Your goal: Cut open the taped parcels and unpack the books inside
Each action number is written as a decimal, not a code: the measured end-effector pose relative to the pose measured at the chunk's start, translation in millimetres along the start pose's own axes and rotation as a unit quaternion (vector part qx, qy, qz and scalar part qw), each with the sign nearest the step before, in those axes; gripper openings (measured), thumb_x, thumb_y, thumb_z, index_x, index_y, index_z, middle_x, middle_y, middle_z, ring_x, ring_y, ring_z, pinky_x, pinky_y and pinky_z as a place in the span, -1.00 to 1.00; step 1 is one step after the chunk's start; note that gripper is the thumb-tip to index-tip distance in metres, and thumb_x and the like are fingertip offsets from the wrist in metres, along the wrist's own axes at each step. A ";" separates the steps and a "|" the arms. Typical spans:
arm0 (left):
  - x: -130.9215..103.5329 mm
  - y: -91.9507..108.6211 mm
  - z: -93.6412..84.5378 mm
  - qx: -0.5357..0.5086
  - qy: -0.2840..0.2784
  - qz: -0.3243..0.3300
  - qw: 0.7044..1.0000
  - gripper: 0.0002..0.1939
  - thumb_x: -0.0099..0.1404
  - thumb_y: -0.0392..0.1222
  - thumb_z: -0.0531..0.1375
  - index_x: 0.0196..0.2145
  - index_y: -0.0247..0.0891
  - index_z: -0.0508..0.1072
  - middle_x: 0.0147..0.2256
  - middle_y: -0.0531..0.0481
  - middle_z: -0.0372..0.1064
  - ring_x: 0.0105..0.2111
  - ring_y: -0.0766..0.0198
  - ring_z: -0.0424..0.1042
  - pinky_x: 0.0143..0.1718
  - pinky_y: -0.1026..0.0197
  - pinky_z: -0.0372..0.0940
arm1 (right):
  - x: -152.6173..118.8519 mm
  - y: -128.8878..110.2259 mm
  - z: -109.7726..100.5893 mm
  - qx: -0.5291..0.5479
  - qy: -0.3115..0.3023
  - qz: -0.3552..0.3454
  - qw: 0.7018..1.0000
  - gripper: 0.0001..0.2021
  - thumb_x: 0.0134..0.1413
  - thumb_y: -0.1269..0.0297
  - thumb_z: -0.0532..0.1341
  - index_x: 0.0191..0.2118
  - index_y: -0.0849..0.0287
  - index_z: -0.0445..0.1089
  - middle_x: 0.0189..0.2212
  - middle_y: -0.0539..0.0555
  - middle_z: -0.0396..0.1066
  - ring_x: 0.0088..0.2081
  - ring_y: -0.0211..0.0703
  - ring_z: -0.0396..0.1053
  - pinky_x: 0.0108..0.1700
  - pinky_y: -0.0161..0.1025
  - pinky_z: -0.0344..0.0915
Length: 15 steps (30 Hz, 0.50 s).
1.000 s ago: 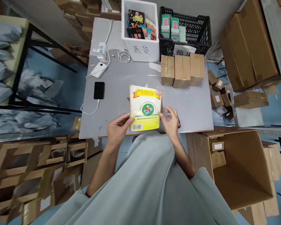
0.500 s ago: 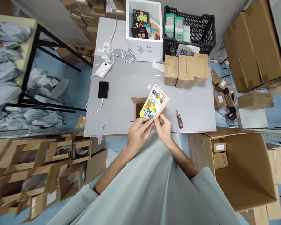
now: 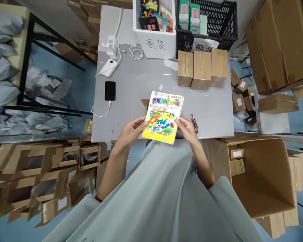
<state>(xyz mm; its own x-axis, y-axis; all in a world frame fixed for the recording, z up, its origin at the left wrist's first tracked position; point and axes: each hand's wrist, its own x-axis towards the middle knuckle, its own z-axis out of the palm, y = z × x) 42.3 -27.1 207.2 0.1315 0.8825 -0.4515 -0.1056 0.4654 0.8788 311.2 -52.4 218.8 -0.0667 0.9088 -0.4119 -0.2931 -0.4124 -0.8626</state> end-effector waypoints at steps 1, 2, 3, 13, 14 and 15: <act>-1.9 -0.1 1.5 -0.006 0.001 0.002 1.000 -0.13 0.07 0.42 0.65 0.10 -0.30 0.76 -0.01 -0.27 0.76 0.02 -0.12 0.72 0.03 0.02 0.64 | 0.0 -0.9 -1.2 0.004 -0.003 0.003 1.000 -0.31 0.01 -0.44 0.59 0.01 0.05 0.72 -0.06 0.10 0.78 0.12 0.18 0.70 0.01 -0.07 0.69; -3.7 -0.2 3.0 -0.010 0.003 0.006 1.000 -0.13 0.06 0.41 0.66 0.10 -0.30 0.76 -0.01 -0.27 0.76 0.03 -0.12 0.72 0.03 0.02 0.65 | -0.1 -1.7 -2.3 0.008 -0.005 0.004 1.000 -0.30 0.01 -0.45 0.59 0.02 0.04 0.72 -0.06 0.10 0.78 0.14 0.18 0.69 0.03 -0.06 0.69; -5.4 -0.1 4.2 -0.014 0.006 0.010 1.000 -0.13 0.06 0.40 0.67 0.11 -0.30 0.76 0.01 -0.28 0.76 0.03 -0.11 0.73 0.03 0.02 0.65 | -0.1 -2.5 -3.2 0.015 -0.005 0.004 1.000 -0.30 0.01 -0.45 0.58 0.03 0.03 0.72 -0.05 0.10 0.78 0.15 0.18 0.68 0.05 -0.05 0.69; -12.9 0.8 1.4 -0.045 0.013 0.047 0.998 -0.20 0.00 0.24 0.73 0.08 -0.27 0.77 0.05 -0.27 0.75 0.09 -0.17 0.73 0.06 -0.04 0.66 | -2.7 -2.4 -4.9 0.055 -0.012 -0.005 0.998 -0.35 0.04 -0.43 0.58 -0.01 0.02 0.72 0.01 0.13 0.76 0.21 0.19 0.65 0.15 0.03 0.68; -13.4 1.2 1.5 -0.047 0.013 0.048 0.998 -0.21 -0.01 0.23 0.74 0.06 -0.27 0.77 0.04 -0.27 0.76 0.09 -0.16 0.73 0.06 -0.04 0.66 | -2.2 -2.4 -4.9 0.055 -0.011 -0.004 0.998 -0.35 0.04 -0.44 0.58 -0.02 0.02 0.72 0.00 0.13 0.76 0.21 0.19 0.65 0.15 0.03 0.68; -13.8 1.8 1.8 -0.049 0.013 0.048 0.998 -0.23 -0.01 0.21 0.74 0.05 -0.26 0.77 0.04 -0.26 0.76 0.08 -0.16 0.73 0.06 -0.04 0.67 | -1.6 -2.5 -4.8 0.052 -0.008 -0.004 0.999 -0.35 0.03 -0.44 0.58 -0.03 0.02 0.71 -0.01 0.13 0.76 0.20 0.19 0.65 0.15 0.04 0.68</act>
<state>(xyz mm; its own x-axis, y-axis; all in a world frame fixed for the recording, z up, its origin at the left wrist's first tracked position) 42.1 -38.5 215.4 0.0913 0.9243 -0.3707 -0.2130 0.3818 0.8994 316.6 -53.0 220.2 -0.0784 0.9132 -0.3999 -0.3915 -0.3971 -0.8301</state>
